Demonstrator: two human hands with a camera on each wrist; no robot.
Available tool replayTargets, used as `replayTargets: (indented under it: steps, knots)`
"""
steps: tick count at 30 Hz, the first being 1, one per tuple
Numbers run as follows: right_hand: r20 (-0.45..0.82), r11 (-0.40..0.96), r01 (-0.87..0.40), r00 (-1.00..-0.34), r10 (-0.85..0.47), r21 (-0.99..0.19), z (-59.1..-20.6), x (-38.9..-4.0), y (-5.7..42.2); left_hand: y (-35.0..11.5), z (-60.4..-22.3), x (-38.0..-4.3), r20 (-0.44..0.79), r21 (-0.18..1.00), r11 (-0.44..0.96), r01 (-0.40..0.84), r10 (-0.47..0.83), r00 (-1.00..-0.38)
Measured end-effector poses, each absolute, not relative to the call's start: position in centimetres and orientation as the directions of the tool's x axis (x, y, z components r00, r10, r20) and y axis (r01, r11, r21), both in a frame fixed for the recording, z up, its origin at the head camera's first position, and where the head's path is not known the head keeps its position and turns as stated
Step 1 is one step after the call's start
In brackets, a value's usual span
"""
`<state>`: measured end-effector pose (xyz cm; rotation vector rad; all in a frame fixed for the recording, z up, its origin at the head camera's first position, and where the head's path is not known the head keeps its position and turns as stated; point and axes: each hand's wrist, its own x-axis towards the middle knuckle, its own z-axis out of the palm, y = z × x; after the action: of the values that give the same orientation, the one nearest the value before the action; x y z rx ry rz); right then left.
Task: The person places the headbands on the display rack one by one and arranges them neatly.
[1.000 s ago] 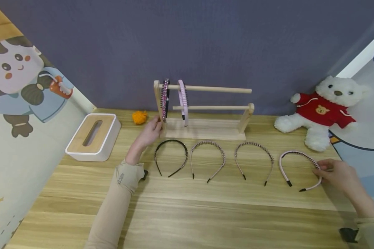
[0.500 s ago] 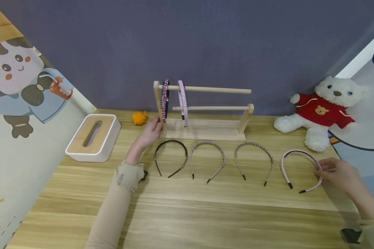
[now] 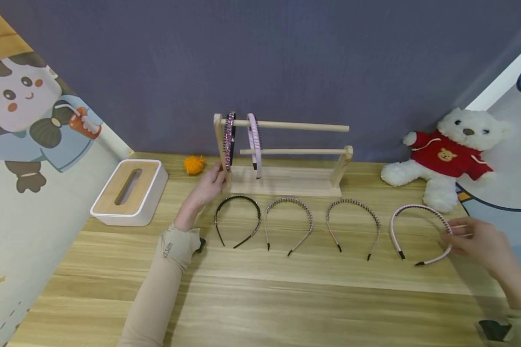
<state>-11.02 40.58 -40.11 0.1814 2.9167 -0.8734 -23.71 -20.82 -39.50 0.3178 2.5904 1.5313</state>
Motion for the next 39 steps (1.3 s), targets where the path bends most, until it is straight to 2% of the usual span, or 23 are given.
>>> replayTargets:
  steps: [7,15,30,39]
  knots:
    - [-0.101,0.833,0.141,-0.990,0.103,-0.534,-39.5,-11.0,40.1,-21.0,-40.0,-23.9,-0.004,0.872,0.476,0.111,0.233,-0.972]
    - [0.035,0.856,0.055,-0.996,0.085,-0.514,-38.7,-10.9,39.1,-21.1,-40.2,-23.9,-0.005,0.870,0.481,0.110,0.232,-0.973]
    - [0.162,0.800,-0.029,-0.983,0.086,-0.599,-36.7,-11.1,36.4,-21.0,-40.0,-24.0,0.006,0.869,0.479,0.120,0.233,-0.972]
    - [0.286,0.810,-0.093,-0.954,0.094,-0.579,-35.5,-10.7,35.4,-21.1,-40.1,-24.0,0.002,0.872,0.476,0.117,0.235,-0.972]
